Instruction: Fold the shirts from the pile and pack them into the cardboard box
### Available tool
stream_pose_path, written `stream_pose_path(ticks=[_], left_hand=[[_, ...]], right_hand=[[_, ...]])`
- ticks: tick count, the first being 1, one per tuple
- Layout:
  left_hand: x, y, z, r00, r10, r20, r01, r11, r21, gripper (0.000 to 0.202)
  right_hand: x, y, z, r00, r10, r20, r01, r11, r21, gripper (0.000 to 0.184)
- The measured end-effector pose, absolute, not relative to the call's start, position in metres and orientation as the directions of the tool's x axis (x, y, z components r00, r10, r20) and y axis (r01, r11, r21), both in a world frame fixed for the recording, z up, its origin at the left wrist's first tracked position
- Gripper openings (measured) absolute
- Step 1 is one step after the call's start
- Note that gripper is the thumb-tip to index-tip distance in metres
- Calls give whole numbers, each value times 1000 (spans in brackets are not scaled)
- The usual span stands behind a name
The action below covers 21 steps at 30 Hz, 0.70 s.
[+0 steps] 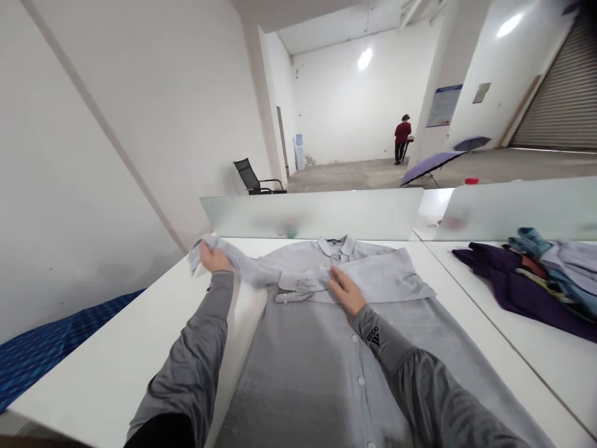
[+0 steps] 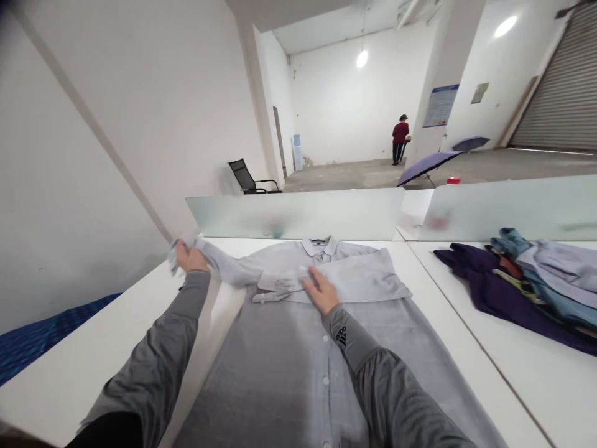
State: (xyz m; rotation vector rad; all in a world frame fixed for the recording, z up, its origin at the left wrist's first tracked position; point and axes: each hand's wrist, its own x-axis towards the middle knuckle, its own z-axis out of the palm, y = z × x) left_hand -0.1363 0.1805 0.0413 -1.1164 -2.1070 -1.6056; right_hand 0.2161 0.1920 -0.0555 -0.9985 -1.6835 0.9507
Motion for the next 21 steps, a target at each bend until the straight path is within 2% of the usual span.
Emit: stream_pose_path(ticks=[1,2,3,4,5,6,7,9,11,13,17,21], left_hand=[[-115,184,38,-610,440,659,740,19,672,44],[-92,185,32,-539,487,687,774,-35,632,44],[-67,183,23,-287,598,748,837,-223,500,42],[-43,179,13,20,682,731,845,-402,351,41],[-21,173,2,264,719,643,816,-522,248,41],[-3,167,-8,396,736,550,794,-575,197,42],[11,160,-17,447,760,472,796,-579,176,42],[24,150,-29,424,829,366,843,-509,175,42],[20,146,-35,329,887,323,897,-401,187,39],[8,148,-37,241,917,318,932,-310,188,39],[-18,153,-41,104,938,330,970,-169,176,41],[-33,153,-48,-25,972,234,979,-23,202,59]], right_hand=[[221,198,-54,-119,964,239,0,241,-971,61],[227,204,-52,-35,991,127,-195,118,-974,57],[234,209,-50,8,1000,17,-364,19,-931,53],[242,213,-47,21,997,-68,-493,-49,-869,50],[251,216,-43,23,993,-116,-582,-81,-810,48],[260,218,-40,27,991,-127,-633,-81,-770,49],[268,220,-37,41,993,-113,-653,-59,-755,51],[280,222,-34,65,996,-57,-616,-5,-788,57],[284,223,-35,97,995,-17,-538,38,-842,55],[282,224,-38,143,990,1,-495,72,-866,45],[273,224,-41,205,979,10,-497,113,-861,44],[278,221,-22,251,967,45,-467,162,-869,38]])
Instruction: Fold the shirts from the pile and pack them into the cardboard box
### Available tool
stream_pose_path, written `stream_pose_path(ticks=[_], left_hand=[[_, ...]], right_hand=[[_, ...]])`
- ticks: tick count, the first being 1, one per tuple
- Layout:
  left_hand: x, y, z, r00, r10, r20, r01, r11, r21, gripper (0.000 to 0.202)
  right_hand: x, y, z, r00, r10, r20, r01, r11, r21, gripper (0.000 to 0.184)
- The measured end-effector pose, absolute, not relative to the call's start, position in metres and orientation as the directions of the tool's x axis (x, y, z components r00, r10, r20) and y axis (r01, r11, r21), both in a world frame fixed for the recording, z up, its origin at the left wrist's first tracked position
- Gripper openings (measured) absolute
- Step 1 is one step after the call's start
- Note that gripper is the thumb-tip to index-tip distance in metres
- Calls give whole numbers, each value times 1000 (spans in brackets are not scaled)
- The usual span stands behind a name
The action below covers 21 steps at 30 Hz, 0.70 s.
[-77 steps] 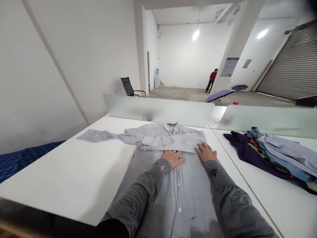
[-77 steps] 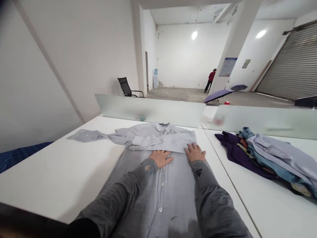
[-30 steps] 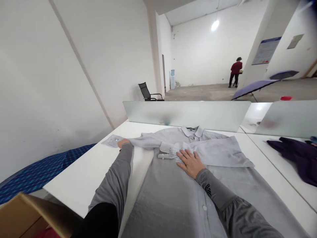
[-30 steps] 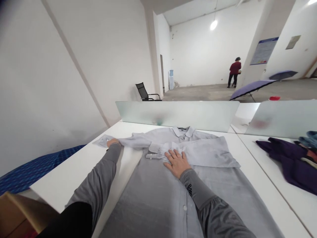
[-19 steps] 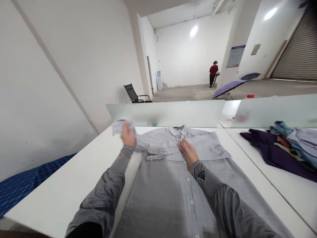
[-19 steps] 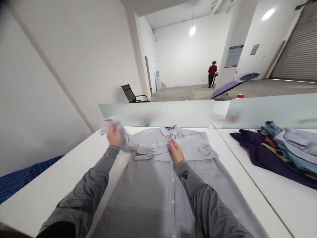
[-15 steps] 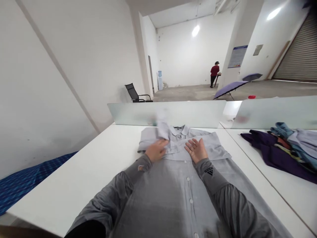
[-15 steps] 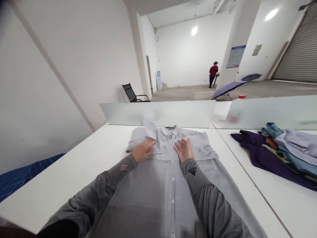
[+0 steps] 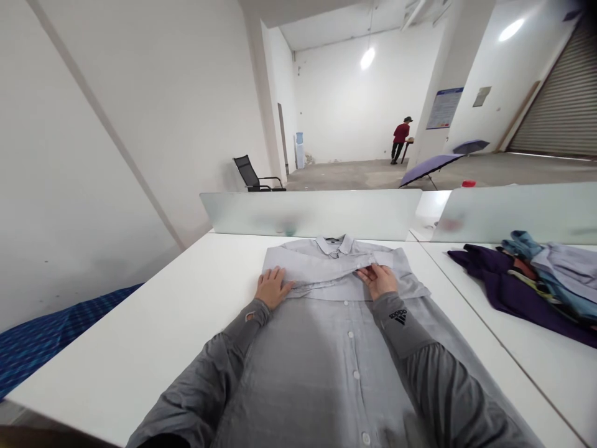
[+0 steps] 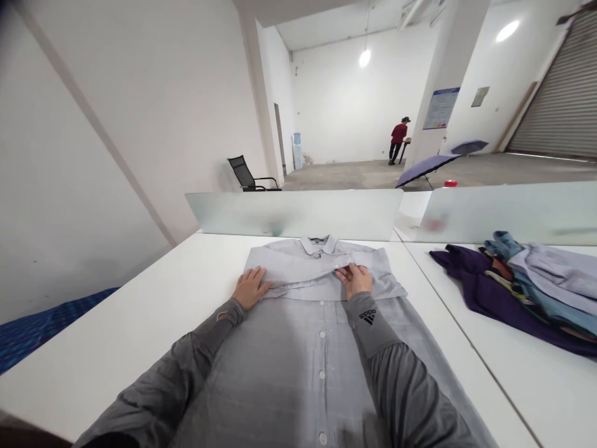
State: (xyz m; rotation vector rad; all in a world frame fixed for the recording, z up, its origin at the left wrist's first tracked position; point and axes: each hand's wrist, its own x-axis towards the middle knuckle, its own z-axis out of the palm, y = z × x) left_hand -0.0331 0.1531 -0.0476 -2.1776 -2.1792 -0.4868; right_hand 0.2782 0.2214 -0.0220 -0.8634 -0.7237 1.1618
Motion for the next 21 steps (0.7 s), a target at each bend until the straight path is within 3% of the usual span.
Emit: stream_pose_path(ticks=[3,5,7,9,11,16,18,21], left_hand=[[-38,153,-50,-14,976,219,969,-41,243,74],[-39,153,-49,-22,969,245,963,-45,265,81],[-39,153,-49,-23,964,264,957,-55,284,82],[-40,153,-49,-13,960,280,954,-72,292,80],[-41,153,-49,-1,958,288,953,-86,292,76],[-48,156,-51,-59,932,359,956,-50,289,47],[-49,158,-52,-59,928,368,961,-47,272,45],[-47,158,-53,8,968,250,973,-65,223,48]], right_hand=[[286,210,7,326,929,175,-270,269,-924,27],[290,198,27,375,852,365,114,348,-930,19],[291,187,43,338,761,553,516,342,-785,14],[294,182,52,249,737,628,720,293,-630,16],[301,182,55,188,775,603,817,217,-534,24],[335,187,40,244,854,459,919,-54,-390,37],[345,185,26,207,908,365,949,-96,-300,36],[349,184,6,101,968,229,979,-56,-194,32]])
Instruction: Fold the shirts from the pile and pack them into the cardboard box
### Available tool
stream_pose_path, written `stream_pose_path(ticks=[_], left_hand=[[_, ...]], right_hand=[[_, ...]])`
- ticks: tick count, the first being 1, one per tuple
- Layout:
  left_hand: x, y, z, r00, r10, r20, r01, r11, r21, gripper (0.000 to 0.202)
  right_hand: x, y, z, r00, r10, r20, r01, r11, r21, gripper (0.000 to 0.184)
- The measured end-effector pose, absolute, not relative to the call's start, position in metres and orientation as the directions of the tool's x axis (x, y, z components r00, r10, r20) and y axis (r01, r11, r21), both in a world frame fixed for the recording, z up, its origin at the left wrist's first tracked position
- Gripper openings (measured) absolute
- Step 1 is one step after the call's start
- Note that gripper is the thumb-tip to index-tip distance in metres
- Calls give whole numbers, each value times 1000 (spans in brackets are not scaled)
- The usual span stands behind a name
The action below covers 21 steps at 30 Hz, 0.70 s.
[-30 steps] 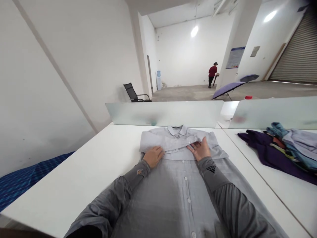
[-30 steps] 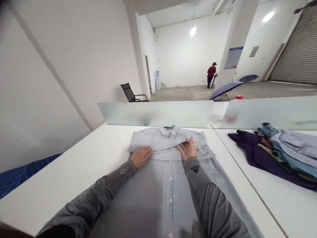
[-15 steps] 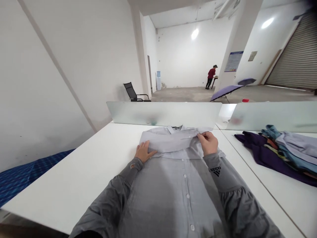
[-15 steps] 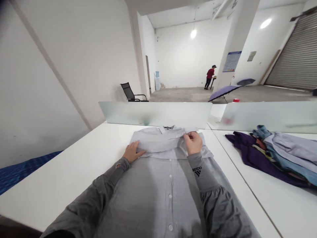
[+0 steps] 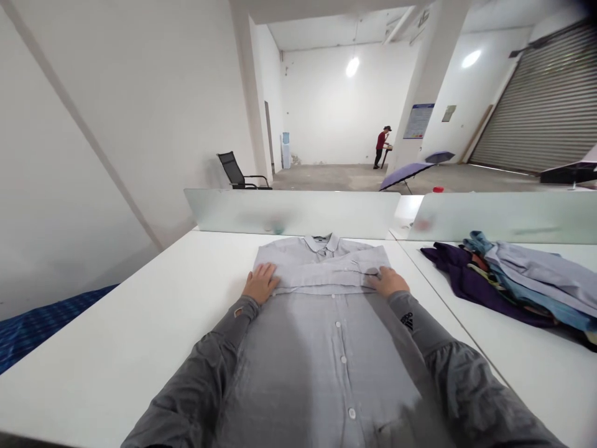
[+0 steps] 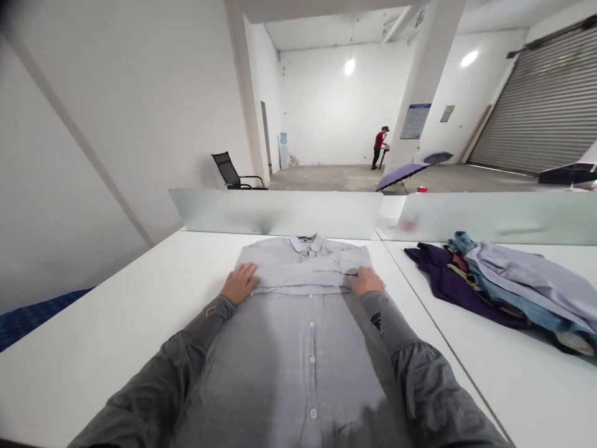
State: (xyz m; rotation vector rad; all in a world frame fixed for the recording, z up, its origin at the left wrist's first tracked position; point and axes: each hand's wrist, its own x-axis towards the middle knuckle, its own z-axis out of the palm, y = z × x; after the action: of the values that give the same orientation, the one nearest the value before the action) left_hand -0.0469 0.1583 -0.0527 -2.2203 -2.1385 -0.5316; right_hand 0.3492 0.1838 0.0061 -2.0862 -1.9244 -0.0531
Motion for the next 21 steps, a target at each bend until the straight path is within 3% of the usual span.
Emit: stream_pose_path(ticks=[3,7,13,18,21], left_hand=[[-43,158,-54,21,989,147,982,-49,184,52],[-40,156,-58,8,990,144,987,-31,160,53],[-50,165,-41,39,993,116,992,-53,115,54],[-62,205,-4,5,984,177,995,-22,93,39],[-56,229,0,12,986,167,996,-27,84,43]], right_hand=[[348,185,-2,18,978,206,986,16,-163,29],[358,185,5,-15,966,260,987,57,-153,33],[392,183,8,-72,996,50,991,77,-105,16],[382,215,12,-16,985,172,994,35,-105,33],[362,231,7,-66,991,117,992,78,-102,31]])
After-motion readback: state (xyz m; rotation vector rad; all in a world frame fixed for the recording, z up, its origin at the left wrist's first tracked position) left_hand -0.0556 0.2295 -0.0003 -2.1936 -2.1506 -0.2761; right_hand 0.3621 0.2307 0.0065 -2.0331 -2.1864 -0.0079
